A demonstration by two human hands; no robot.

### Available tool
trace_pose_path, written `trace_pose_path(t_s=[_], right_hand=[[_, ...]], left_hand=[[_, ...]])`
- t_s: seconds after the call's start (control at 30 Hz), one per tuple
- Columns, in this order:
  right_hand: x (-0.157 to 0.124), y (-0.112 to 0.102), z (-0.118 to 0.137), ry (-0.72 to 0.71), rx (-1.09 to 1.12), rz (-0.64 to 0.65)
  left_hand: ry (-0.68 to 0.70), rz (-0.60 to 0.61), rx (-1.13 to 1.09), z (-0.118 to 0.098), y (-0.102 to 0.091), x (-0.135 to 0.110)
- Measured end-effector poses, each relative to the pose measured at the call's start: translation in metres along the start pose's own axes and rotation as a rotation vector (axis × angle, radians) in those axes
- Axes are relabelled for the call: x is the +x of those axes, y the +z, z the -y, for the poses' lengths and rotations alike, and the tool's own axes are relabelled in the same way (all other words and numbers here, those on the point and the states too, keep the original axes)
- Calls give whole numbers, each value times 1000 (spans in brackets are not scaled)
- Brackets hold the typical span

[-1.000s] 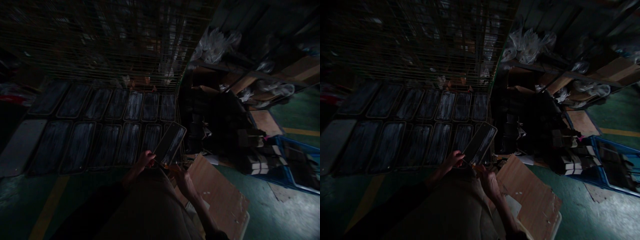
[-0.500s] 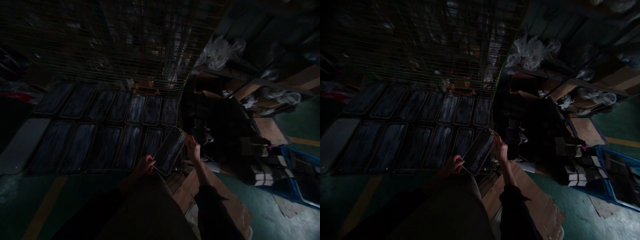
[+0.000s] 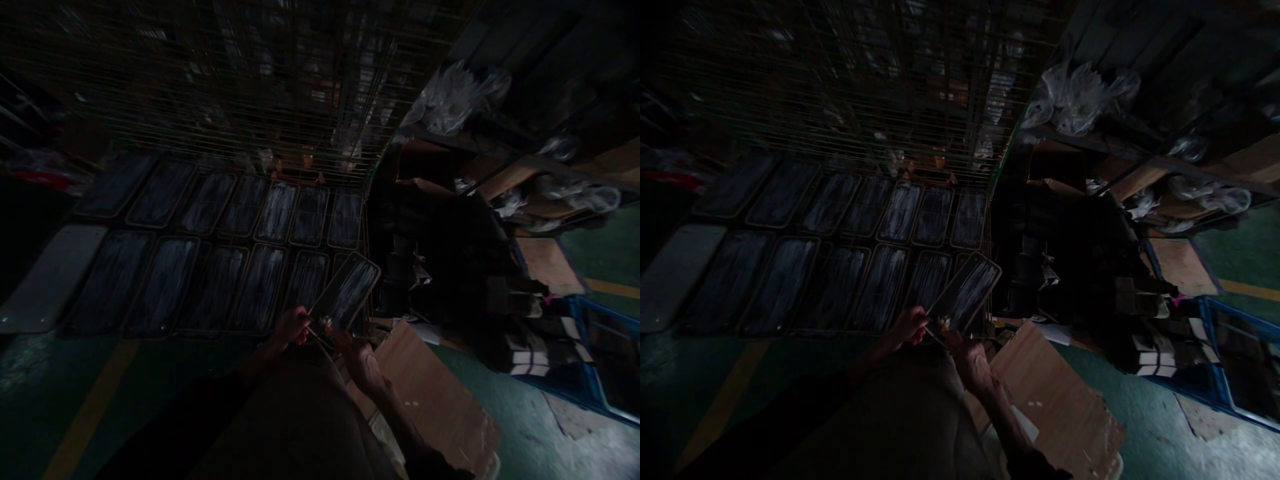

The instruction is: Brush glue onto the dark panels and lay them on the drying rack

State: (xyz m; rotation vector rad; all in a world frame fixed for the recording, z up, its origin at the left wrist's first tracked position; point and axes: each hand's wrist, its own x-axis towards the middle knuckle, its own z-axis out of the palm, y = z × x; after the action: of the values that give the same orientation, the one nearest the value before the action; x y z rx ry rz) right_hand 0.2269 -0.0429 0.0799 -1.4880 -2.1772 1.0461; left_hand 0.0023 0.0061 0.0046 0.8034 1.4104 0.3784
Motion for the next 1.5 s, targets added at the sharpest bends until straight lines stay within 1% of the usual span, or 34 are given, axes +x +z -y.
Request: trace_pose_path(t_s=[0.07,0.1,0.17,0.23,0.33,0.4,0.47,0.5,0.57,0.63,0.7,0.8,0.87,0.93,1.0,1.1,1.2,1.3,1.4,1.43,1.5], right_hand=[[5,-5,-3,103,226,-17],[12,-11,-8,147,317,-48],[31,-25,-21,181,387,-149],[52,-42,-36,167,341,-281],[79,-63,-54,159,179,-461],[93,-72,-60,138,69,-529],[102,-75,-60,114,-41,-550],[105,-74,-59,107,-99,-538],[106,-64,-54,100,-206,-468],[99,-48,-46,77,-259,-362],[84,-28,-35,31,-262,-255],[51,-1,-15,-47,-196,-123],[30,12,0,-62,-114,-62],[12,19,11,-34,8,-37],[1,22,16,54,179,-49],[-1,19,9,208,448,-107],[16,6,-12,277,583,-236],[43,-14,-30,289,538,-444],[67,-32,-34,279,459,-637],[72,-34,-33,281,464,-673],[77,-32,-30,304,518,-671]], left_hand=[[5,3,-11,5,-1,1],[8,1,-18,6,-2,1],[19,-5,-27,8,-3,0],[26,-4,-17,6,-4,-1],[17,-13,0,2,-4,-4],[9,-21,2,1,-3,-5],[9,-27,1,0,-3,-6],[10,-30,1,1,-2,-6],[5,-37,-3,1,-2,-6],[-8,-39,-2,0,-2,-7],[-19,-36,2,-2,-2,-8],[-21,-36,-9,-4,-2,-8],[-34,-30,-10,-4,-3,-7],[-42,-11,-10,-3,-3,-5],[-42,5,-15,-1,-4,-4],[-46,4,-30,0,-4,-4],[-61,-25,-19,-2,-3,-6],[-61,-43,35,-6,-3,-9],[-42,-43,54,-9,-3,-12],[-33,-40,44,-9,-3,-13],[-13,-35,17,-8,-3,-15]])
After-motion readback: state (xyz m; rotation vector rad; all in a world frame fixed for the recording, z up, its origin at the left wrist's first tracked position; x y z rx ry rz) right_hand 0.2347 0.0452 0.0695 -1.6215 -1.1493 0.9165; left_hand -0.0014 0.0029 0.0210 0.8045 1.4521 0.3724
